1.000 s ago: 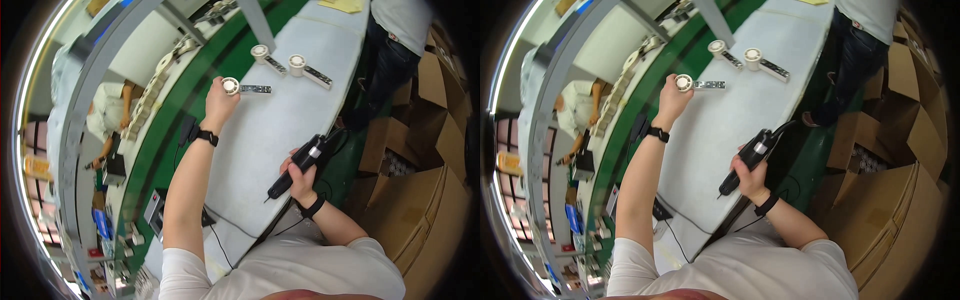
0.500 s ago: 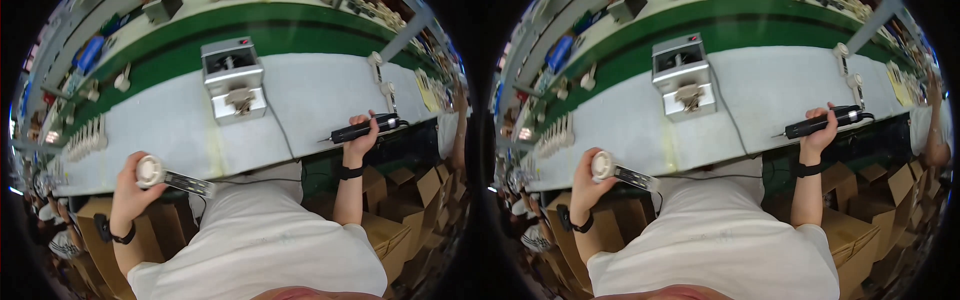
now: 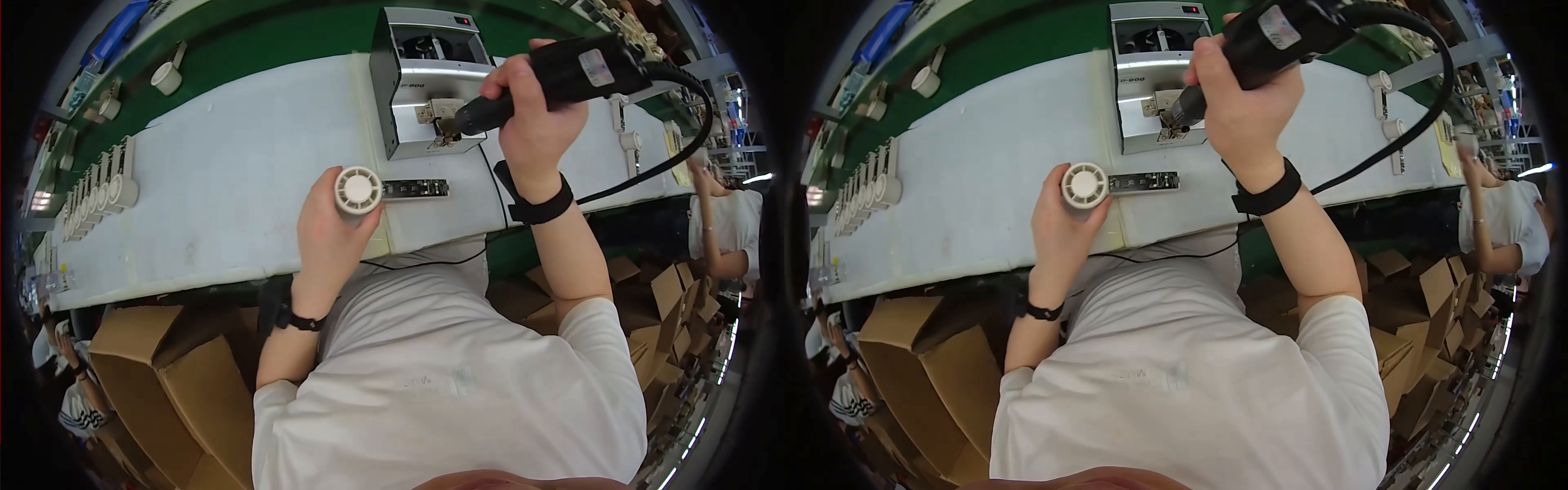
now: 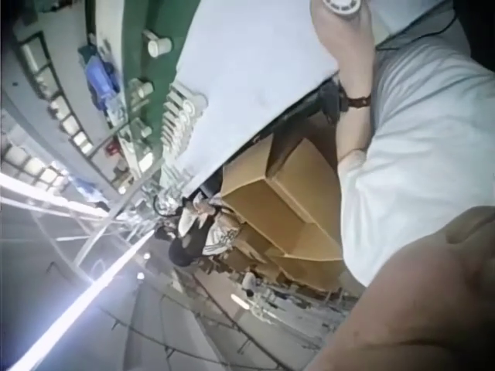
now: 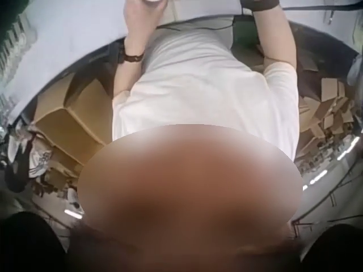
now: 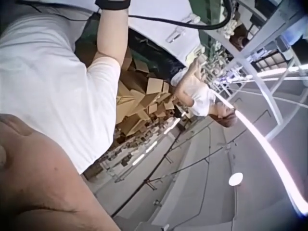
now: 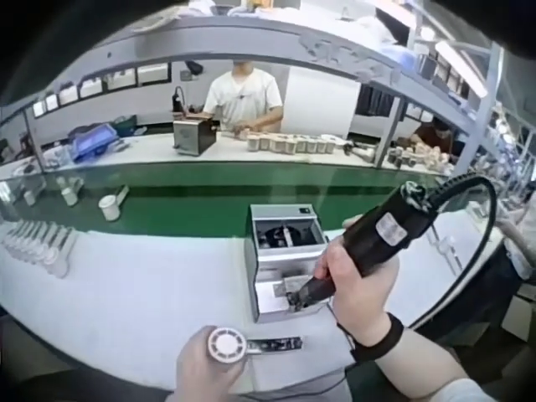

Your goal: The person fits a circuit board into a plastic housing and uses a power screwdriver to fasten it with screws. They repeatedly pick up screws from a dispenser, drive them into the assembly, and place the finished unit on the table.

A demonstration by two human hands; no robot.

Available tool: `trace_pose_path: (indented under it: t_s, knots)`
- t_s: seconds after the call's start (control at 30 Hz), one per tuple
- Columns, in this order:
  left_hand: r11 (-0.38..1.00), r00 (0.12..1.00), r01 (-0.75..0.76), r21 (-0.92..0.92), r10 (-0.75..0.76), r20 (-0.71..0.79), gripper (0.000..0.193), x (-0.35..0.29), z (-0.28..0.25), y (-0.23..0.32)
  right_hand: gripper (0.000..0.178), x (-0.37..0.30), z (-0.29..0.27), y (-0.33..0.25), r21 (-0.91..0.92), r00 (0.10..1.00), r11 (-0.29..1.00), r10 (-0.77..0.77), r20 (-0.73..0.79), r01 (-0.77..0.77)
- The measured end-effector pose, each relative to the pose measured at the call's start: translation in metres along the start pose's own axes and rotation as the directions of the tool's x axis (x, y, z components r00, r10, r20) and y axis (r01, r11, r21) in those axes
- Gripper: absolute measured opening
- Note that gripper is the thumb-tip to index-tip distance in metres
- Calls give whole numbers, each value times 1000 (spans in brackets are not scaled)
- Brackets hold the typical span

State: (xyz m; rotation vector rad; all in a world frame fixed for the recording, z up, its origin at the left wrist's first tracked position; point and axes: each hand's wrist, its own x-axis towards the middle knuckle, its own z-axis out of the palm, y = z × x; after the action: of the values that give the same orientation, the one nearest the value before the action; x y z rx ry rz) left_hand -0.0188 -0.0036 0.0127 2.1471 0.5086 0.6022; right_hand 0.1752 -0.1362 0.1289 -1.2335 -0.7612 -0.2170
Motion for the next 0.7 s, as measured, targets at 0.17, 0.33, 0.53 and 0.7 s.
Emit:
trace_pose_path:
  t_s: [0.17, 0.33, 0.53, 0.7]
  knots:
    - [989, 983, -149, 21, 150, -109, 68, 6, 22, -9, 29, 0, -2, 17, -15, 998, 1000, 24, 53, -24]
    - [992, 988, -128, 6, 128, -84, 69, 6, 20, -11, 39, 1, -4, 5, -121, 965, 966, 243, 104, -230]
    - [992, 989, -126, 4, 125, -74, 68, 7, 21, -7, 33, -19, -26, -1, 103, 989, 986, 128, 70, -135]
    - [995, 993, -104, -7, 103, -63, 67, 7, 21, -6, 36, -34, -33, 9, 46, 989, 990, 132, 71, -136]
